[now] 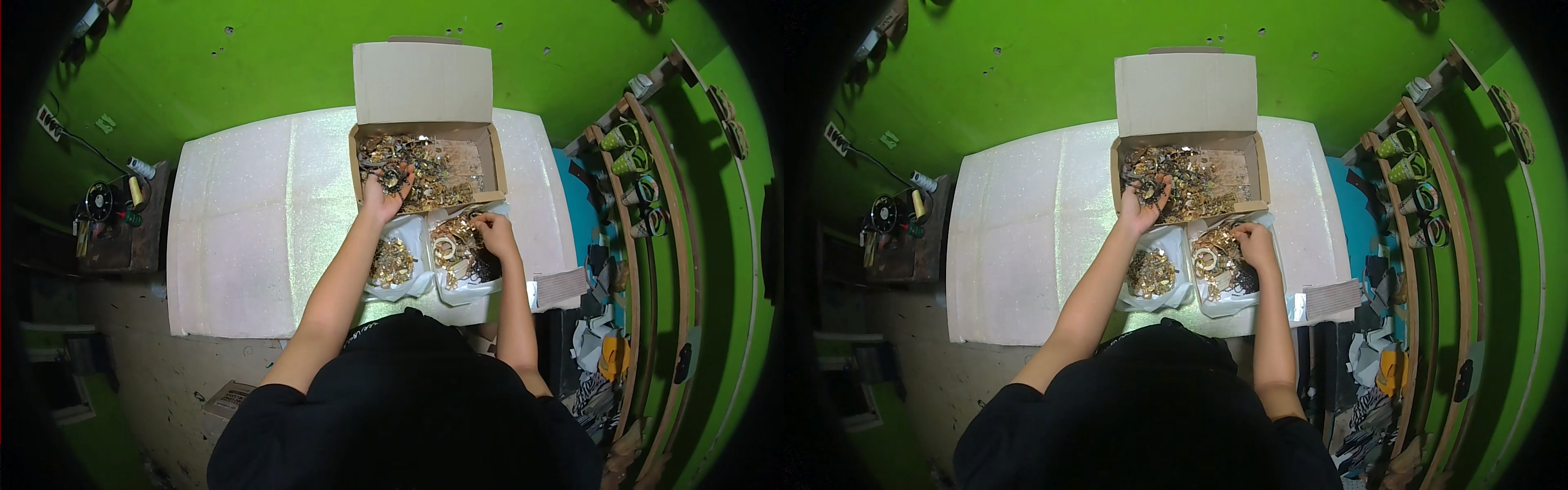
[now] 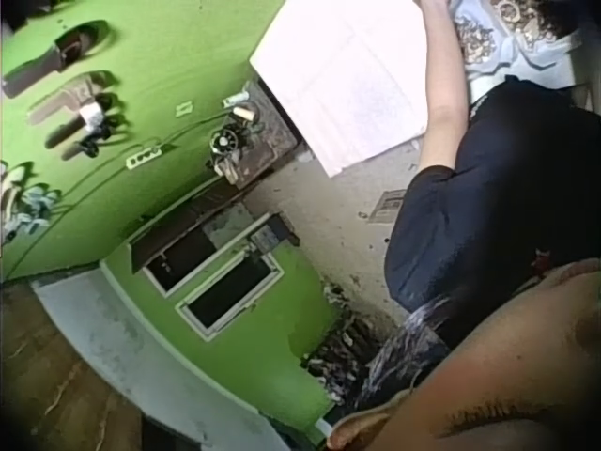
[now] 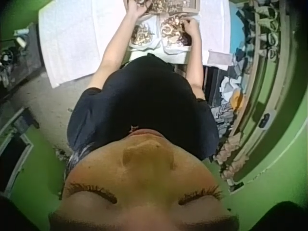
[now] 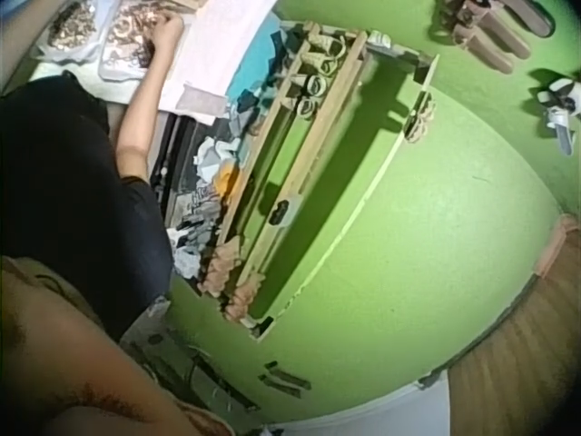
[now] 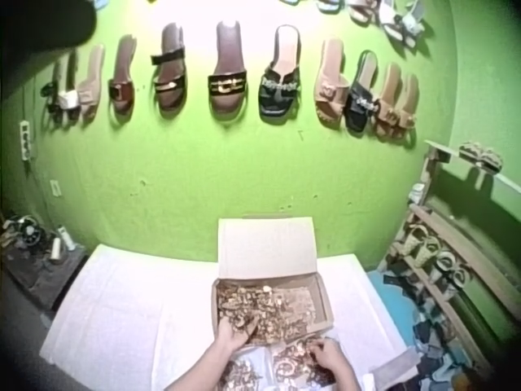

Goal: Sort small decorative or functional metallic shoe components into separate bins.

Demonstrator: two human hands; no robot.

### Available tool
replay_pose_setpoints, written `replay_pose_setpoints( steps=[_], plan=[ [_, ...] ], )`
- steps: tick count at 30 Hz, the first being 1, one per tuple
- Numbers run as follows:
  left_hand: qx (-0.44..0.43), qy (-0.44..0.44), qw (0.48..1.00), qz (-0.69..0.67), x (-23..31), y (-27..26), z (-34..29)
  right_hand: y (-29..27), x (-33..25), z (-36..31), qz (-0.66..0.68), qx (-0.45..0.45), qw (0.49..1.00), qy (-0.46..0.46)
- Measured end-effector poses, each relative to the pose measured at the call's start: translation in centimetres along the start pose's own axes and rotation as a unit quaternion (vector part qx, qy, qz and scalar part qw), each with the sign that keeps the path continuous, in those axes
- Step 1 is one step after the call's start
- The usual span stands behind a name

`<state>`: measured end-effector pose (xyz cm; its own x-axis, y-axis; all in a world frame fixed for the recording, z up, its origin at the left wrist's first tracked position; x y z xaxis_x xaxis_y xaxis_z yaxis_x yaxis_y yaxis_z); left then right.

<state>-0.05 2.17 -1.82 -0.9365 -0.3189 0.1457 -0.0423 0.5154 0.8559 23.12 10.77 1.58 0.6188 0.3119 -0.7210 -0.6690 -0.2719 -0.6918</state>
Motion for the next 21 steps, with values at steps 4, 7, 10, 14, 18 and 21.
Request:
replay_pose_setpoints(
  steps=[4,7,10,14,18,21],
  plan=[
    [0.011,0.000,1.000,-0.003,-0.1,0.6,-0.2,0.5,0.6,-0.1,-0.002,-0.154,0.988,-0.030],
    [0.014,0.001,1.000,0.004,0.0,0.5,-0.2,1.2,0.4,-1.0,-0.098,-0.233,0.968,-0.009],
    [0.010,-0.002,1.000,0.005,0.0,0.5,-0.2,1.5,-0.9,-2.3,-0.145,-0.284,0.948,-0.012],
    [0.013,0.002,1.000,-0.012,-0.1,0.5,0.0,2.8,-0.7,-3.2,-0.254,-0.271,0.927,-0.051],
    [0.019,0.000,1.000,-0.013,-0.1,0.2,0.0,2.9,-2.0,-4.2,-0.175,-0.150,0.962,-0.148],
    [0.005,-0.005,1.000,-0.010,0.1,0.3,0.0,2.3,-4.5,-3.3,-0.059,-0.158,0.975,-0.146]
  ],
)
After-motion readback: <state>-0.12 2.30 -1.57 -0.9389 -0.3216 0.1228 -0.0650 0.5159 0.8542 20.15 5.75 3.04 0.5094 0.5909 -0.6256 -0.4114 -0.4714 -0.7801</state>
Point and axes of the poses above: each hand's wrist, its own z-axis towards the middle knuckle, its own y-axis out of the palm, x = y × z, the point moved 2 cm from there along z, towards the middle knuckle, and after that the axes turned 10 degrees about x, right-handed, at the moved point
